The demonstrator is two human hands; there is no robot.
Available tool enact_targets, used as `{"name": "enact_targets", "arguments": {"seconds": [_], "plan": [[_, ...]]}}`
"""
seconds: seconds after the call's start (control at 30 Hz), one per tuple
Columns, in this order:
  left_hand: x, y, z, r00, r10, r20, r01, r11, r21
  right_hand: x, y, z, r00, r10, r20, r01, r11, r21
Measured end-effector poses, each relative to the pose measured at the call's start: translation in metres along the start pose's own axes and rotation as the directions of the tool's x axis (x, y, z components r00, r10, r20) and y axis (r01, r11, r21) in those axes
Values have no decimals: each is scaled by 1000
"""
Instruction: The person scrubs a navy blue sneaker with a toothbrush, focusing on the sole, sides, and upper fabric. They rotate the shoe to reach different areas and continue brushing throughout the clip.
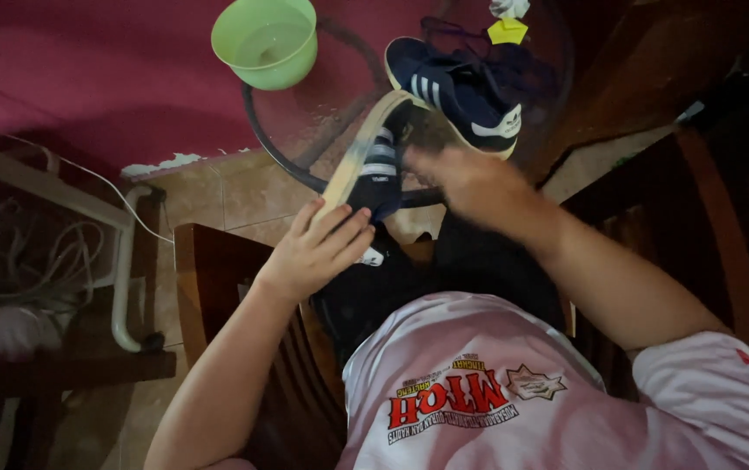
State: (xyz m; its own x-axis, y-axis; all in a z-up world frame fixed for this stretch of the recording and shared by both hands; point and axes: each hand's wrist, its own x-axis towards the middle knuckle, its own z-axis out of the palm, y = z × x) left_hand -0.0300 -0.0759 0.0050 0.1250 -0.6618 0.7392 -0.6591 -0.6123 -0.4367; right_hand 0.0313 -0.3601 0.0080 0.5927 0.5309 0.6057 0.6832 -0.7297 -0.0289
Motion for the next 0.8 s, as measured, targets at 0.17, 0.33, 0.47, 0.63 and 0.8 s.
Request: {"name": "enact_targets", "arguments": {"seconds": [0.17, 0.33, 0.47, 0.63, 0.8], "plan": [[-2, -13, -4, 990, -120, 76, 123, 991, -43, 20, 47, 15, 976, 98, 196, -111, 992, 61], [-7, -17, -11, 936, -288, 203, 320, 936, -148, 28, 18, 32, 950, 136, 281, -179, 975, 134], [-14, -14, -8, 903, -392, 174, 423, 882, -208, 36, 6, 31, 935, 172, 309, -230, 959, 163], [-11, -10, -10, 874, -442, 201, 484, 824, -293, 36, 3, 15, 939, 146, 311, -218, 953, 209], [-20, 1, 9, 892, -417, 174, 451, 851, -270, 40, -17, -2, 980, 80, 183, -129, 954, 271]]}}
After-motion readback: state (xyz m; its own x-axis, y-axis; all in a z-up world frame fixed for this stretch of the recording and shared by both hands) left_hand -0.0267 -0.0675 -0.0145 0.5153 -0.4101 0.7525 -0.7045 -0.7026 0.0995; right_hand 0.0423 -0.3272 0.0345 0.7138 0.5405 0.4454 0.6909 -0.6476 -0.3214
